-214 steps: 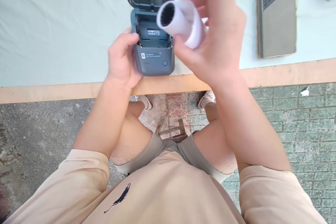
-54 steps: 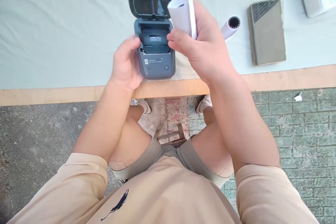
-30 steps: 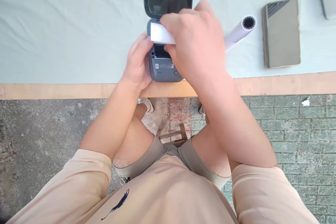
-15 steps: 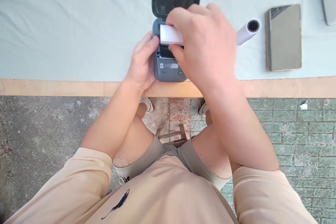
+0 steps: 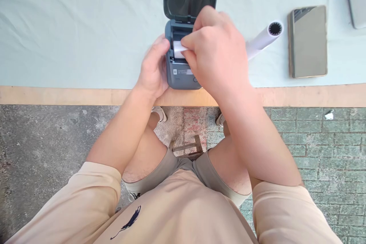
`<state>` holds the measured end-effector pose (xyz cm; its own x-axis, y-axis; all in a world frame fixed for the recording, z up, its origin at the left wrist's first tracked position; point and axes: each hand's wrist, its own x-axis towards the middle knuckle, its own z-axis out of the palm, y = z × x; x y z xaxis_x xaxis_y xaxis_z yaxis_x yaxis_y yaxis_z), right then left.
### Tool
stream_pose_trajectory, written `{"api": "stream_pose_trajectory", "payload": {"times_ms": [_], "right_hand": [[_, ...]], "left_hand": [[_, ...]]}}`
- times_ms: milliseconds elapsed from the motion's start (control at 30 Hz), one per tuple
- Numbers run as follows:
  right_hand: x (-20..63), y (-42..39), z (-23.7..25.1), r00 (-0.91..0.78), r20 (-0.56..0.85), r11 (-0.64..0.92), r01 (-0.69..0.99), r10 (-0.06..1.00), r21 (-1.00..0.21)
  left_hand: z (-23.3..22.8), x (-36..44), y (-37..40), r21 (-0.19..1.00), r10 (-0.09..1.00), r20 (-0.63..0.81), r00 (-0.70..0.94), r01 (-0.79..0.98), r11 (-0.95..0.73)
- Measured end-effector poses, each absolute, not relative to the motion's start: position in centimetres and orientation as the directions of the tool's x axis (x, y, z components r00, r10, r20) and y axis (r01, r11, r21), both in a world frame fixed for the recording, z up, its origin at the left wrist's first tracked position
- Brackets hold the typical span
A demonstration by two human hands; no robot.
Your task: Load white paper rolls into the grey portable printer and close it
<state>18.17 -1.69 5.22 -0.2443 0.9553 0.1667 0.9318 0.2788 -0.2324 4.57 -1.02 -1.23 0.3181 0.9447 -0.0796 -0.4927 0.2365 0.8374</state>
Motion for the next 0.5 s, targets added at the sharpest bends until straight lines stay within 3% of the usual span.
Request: {"api": "stream_pose_trajectory", "payload": {"times_ms": [333, 400, 500], "right_hand": [[20.0, -3.3, 3.5, -0.471, 0.305, 0.556, 0.763, 0.828, -0.330], [20.4, -3.2, 3.6, -0.408, 0.395, 0.559, 0.706, 0.823, -0.435], [20.9, -2.5, 4.2, -0.136, 0.550, 0.475, 0.695, 0.824, -0.539]], "left_hand": [[-2.2, 4.0, -0.8, 0.871, 0.943, -0.095, 0.319, -0.433, 0.234], [-2.5, 3.7, -0.7, 0.884, 0.936, -0.086, 0.341, -0.407, 0.230], [-3.3, 3.2, -0.5, 0.901, 0.926, -0.040, 0.376, -0.386, 0.196]]}}
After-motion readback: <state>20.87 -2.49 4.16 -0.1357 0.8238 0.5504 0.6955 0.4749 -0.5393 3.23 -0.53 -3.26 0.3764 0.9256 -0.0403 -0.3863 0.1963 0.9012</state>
